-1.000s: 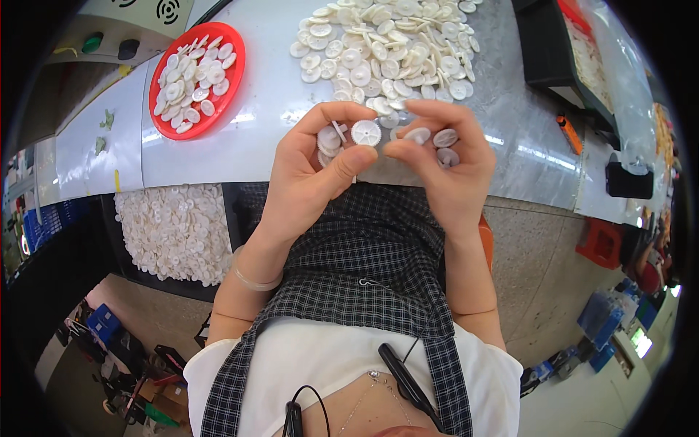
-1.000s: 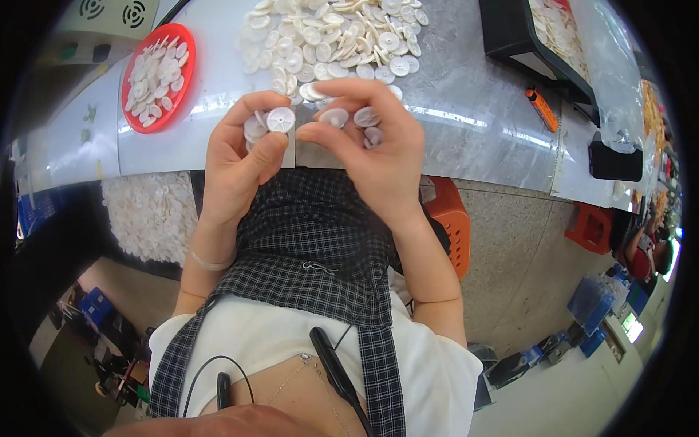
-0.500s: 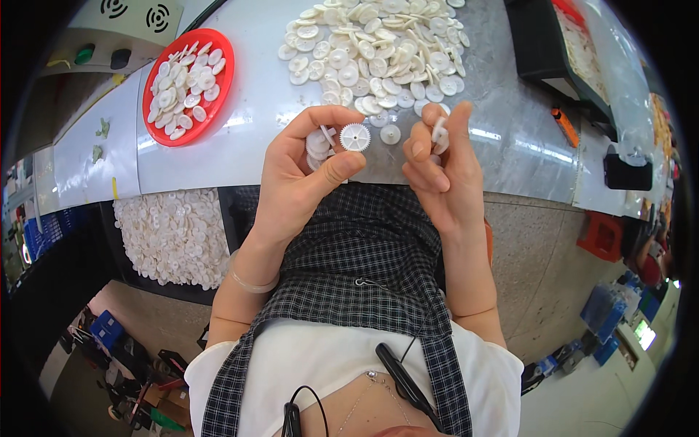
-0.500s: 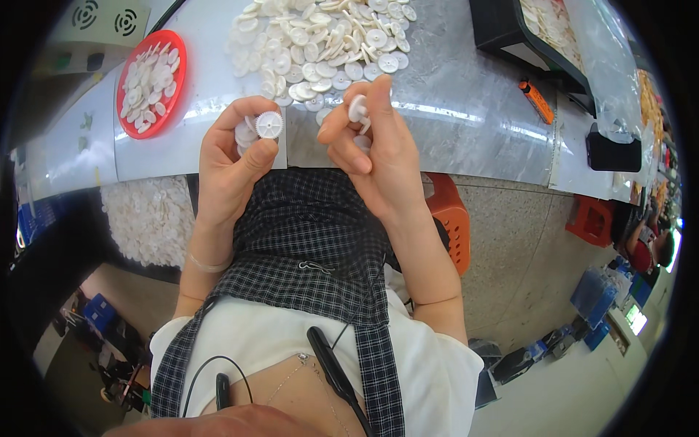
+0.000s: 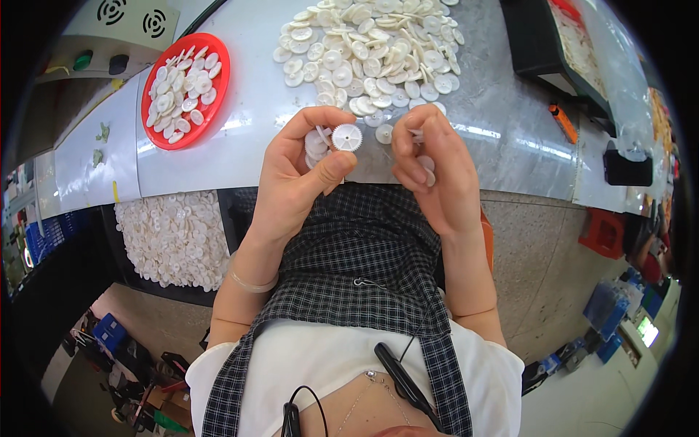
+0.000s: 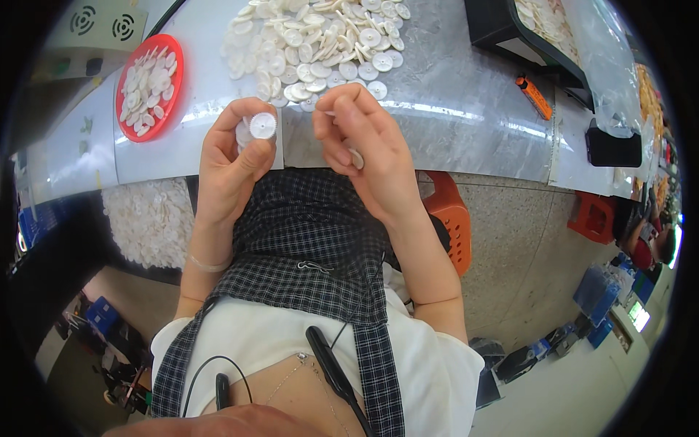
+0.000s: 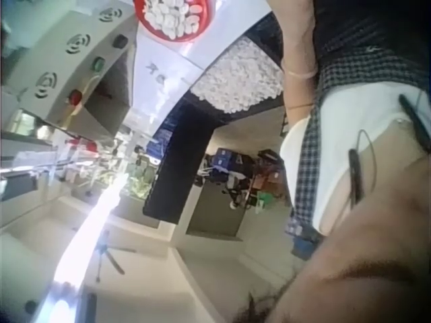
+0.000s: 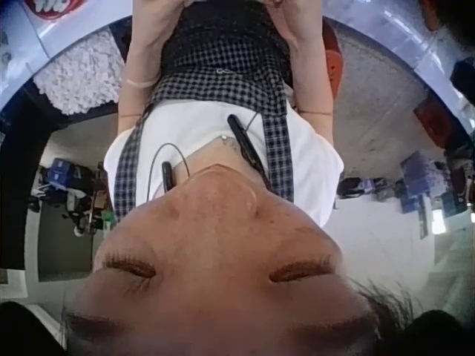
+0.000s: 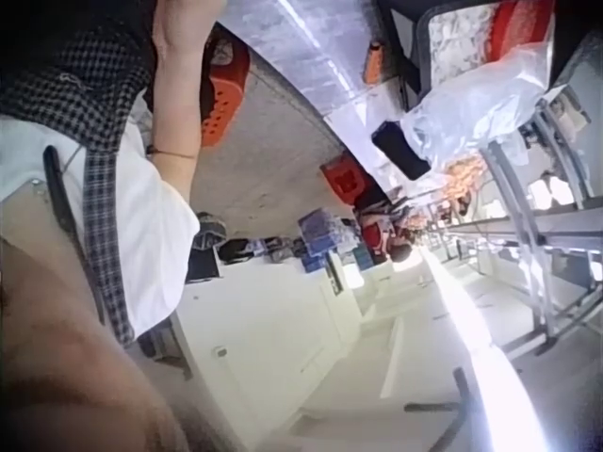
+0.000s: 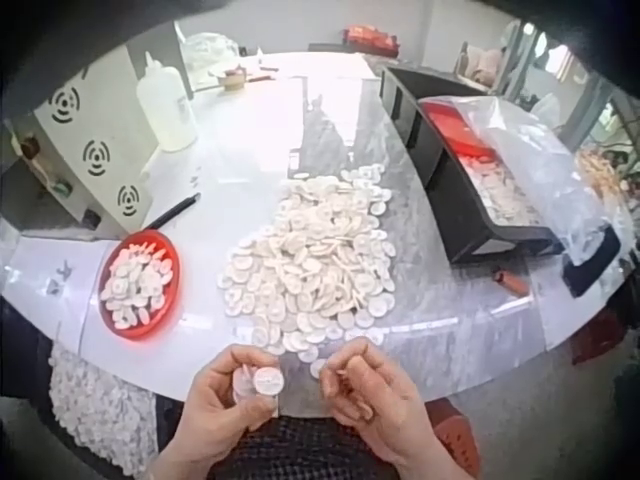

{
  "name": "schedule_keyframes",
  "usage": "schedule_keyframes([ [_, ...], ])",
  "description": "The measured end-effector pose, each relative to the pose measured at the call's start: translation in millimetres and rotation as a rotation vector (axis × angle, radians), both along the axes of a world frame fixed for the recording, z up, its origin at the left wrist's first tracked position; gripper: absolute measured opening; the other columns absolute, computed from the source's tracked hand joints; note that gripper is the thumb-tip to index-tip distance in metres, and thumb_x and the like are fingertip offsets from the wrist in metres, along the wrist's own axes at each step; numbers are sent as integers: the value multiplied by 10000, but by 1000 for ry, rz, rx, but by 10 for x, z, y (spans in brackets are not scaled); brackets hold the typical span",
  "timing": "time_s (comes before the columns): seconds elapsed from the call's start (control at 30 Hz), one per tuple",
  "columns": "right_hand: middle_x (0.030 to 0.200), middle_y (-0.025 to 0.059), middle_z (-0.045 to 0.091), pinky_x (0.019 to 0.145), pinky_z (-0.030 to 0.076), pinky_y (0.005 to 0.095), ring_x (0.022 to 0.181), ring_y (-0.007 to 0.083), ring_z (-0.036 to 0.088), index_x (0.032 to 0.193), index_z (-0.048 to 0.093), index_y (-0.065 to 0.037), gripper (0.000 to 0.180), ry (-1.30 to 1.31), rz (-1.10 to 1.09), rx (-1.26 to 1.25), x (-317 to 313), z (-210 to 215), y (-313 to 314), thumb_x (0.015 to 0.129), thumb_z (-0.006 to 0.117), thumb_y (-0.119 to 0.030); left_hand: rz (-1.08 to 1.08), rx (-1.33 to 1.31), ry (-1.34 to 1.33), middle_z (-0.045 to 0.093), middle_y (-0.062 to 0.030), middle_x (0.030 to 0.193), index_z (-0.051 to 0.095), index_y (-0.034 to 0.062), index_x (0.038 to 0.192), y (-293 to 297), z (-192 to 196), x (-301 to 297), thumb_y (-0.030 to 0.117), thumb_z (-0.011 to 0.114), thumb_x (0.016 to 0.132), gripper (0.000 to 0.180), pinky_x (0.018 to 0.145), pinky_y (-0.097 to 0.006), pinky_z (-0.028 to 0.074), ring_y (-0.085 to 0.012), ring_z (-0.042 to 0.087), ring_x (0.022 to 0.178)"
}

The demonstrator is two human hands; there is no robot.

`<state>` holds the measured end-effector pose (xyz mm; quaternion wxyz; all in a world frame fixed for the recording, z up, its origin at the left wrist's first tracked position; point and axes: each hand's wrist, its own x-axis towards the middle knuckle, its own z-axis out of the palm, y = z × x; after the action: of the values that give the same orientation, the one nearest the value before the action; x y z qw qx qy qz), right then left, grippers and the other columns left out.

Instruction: Sorting and inspecting small white plastic components on a workbench.

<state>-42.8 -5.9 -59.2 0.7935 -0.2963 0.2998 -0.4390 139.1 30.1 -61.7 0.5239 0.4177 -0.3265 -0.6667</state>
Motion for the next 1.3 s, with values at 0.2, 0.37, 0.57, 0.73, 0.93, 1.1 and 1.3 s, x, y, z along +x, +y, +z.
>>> schedule_keyframes([
  [0.2, 949, 92, 646, 496, 356, 133, 602, 8, 452, 1142, 490, -39, 263, 380, -4, -431, -92, -1, 57, 914, 603, -105, 33, 15, 325, 501, -12, 858, 490, 54, 980, -61, 50, 30, 23, 618, 853, 183, 527, -168, 352, -32, 421, 592],
  [0.37, 952, 116, 664, 518, 393, 129, 691, 36, 558, 1122, 489, -45, 306, 386, -32, -502, -76, -48, 43, 871, 662, -78, 9, -264, -504, 399, 67, 612, 576, 43, 905, -109, 13, -107, -19, 675, 797, 159, 500, -187, 320, -22, 382, 588],
  [0.57, 943, 122, 668, 584, 439, 150, 769, 86, 604, 1099, 486, -43, 315, 379, -39, -540, -138, -130, 13, 849, 677, -48, 2, -259, -885, 452, 0, 617, 660, 77, 979, -110, 49, -226, -24, 687, 753, 249, 488, -222, 354, -62, 418, 528],
  [0.73, 880, 58, 611, 529, 354, 174, 664, 41, 475, 1091, 477, -35, 268, 346, -273, -341, -266, 19, -13, 842, 571, -2, 13, -482, -1106, 514, -19, 655, 673, 93, 907, -172, 19, -271, 60, 733, 755, 166, 465, -251, 373, -117, 456, 483],
  [0.93, 734, -27, 488, 495, 300, 197, 600, 46, 408, 970, 590, -29, 186, 659, -349, -598, -589, 16, -154, 799, 662, -12, -6, -493, -1200, 525, -7, 656, 664, 99, 836, -202, 3, -313, 140, 734, 774, 102, 467, -260, 393, -121, 514, 498],
  [1.1, 686, -30, 466, 475, 300, 222, 561, 55, 409, 826, 697, -58, 103, 1212, -263, -798, -454, -40, -133, 743, 758, -54, -34, -516, -1181, 531, -12, 663, 650, 82, 870, -222, 32, -334, 101, 706, 801, 91, 470, -256, 393, -119, 514, 503],
  [1.3, 676, -4, 443, 462, 316, 236, 519, 76, 395, 869, 698, -77, 114, 1280, -276, -988, -354, -122, -131, 765, 745, -84, -137, -83, -22, 450, 21, 724, 565, 19, 1011, -183, 55, -130, 161, 541, 948, 157, 437, -202, 324, -55, 428, 574],
])
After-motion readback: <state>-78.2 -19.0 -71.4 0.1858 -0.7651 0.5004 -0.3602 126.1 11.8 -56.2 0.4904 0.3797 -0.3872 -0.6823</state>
